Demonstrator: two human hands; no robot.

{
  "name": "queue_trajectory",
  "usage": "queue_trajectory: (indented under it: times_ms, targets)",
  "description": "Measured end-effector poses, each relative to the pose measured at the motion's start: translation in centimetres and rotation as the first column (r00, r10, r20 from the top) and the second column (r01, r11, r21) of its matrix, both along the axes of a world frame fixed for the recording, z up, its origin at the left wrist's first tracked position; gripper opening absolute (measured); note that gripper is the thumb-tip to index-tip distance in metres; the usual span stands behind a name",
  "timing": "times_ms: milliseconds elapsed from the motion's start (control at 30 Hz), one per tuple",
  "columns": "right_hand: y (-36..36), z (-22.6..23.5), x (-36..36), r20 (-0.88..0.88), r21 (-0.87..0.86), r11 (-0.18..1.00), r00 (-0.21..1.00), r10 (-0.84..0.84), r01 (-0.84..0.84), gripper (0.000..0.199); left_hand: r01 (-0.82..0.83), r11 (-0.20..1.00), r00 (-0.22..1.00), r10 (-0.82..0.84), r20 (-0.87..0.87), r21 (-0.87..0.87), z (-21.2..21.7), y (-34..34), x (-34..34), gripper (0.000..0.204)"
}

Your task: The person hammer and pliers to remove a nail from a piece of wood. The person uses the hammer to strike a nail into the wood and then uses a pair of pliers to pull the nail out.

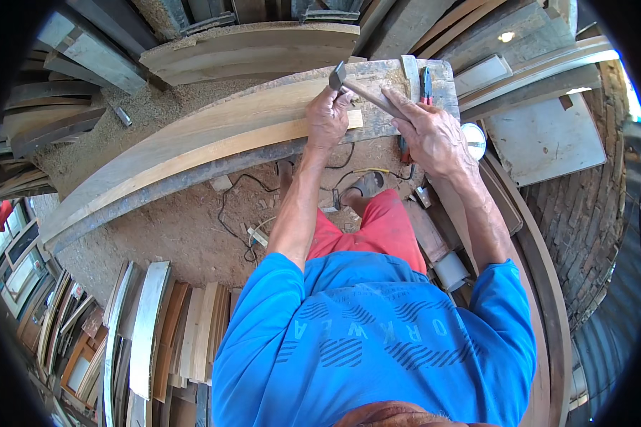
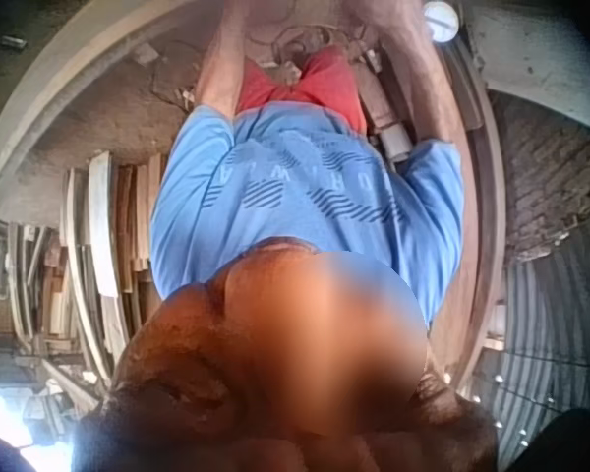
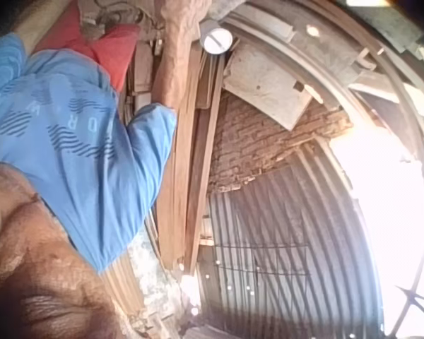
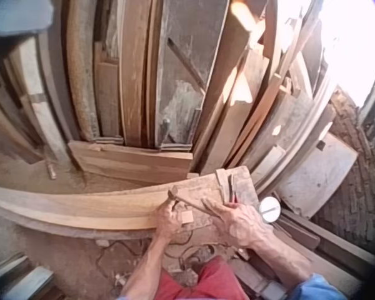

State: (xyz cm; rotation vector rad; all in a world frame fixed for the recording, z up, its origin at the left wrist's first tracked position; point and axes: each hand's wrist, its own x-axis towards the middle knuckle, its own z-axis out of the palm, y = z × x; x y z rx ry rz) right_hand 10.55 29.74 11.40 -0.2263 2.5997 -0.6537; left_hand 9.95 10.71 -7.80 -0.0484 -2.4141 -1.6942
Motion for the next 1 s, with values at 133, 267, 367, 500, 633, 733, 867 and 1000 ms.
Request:
queue_trajectory:
  times_ms: [133,267,367,500,633,733,867,1000]
  targets:
    - [0.4,-2.8,1.6,-0.314,-0.199,0.978,0.942,-0.121,0.060,0.059,0.029,0.995,0.997,-0.035,0.064,0.100,-1.0,-0.4,-0.1,0.015]
    - [1.4,-11.1,4.3,-0.348,-0.125,0.968,0.904,-0.248,0.218,0.071,-0.046,0.836,0.990,-0.036,0.138,0.547,-0.4,-1.6,-0.9,0.018]
    - [0.6,-14.6,6.1,-0.177,0.062,0.933,0.924,-0.340,0.356,0.077,-0.103,0.940,0.981,0.041,0.192,0.326,0.3,-4.6,-0.9,0.018]
    - [-0.3,-18.3,7.9,-0.287,0.024,0.928,0.892,-0.349,0.371,0.069,-0.013,0.953,0.999,0.028,0.045,-0.303,2.3,-6.5,-1.7,0.026]
    - [0.0,-15.2,5.3,-0.435,0.091,0.901,0.830,-0.348,0.425,0.044,0.072,0.736,0.997,-0.080,0.019,-0.673,1.9,-7.2,-2.5,0.045]
    - [4.1,-15.9,3.3,-0.427,0.170,0.841,0.808,-0.407,0.513,0.041,0.055,0.687,0.997,-0.080,0.000,-0.724,1.1,-6.6,-2.5,0.047]
    - [5.9,-17.1,3.0,-0.160,0.189,0.824,0.845,-0.510,0.534,0.044,0.066,0.657,0.997,-0.075,0.022,-0.751,1.0,-6.8,-2.4,0.054]
    - [6.5,-18.0,3.3,-0.152,0.198,0.863,0.884,-0.442,0.466,0.044,0.125,0.667,0.989,-0.141,0.041,-0.734,1.7,-6.8,-2.4,0.064]
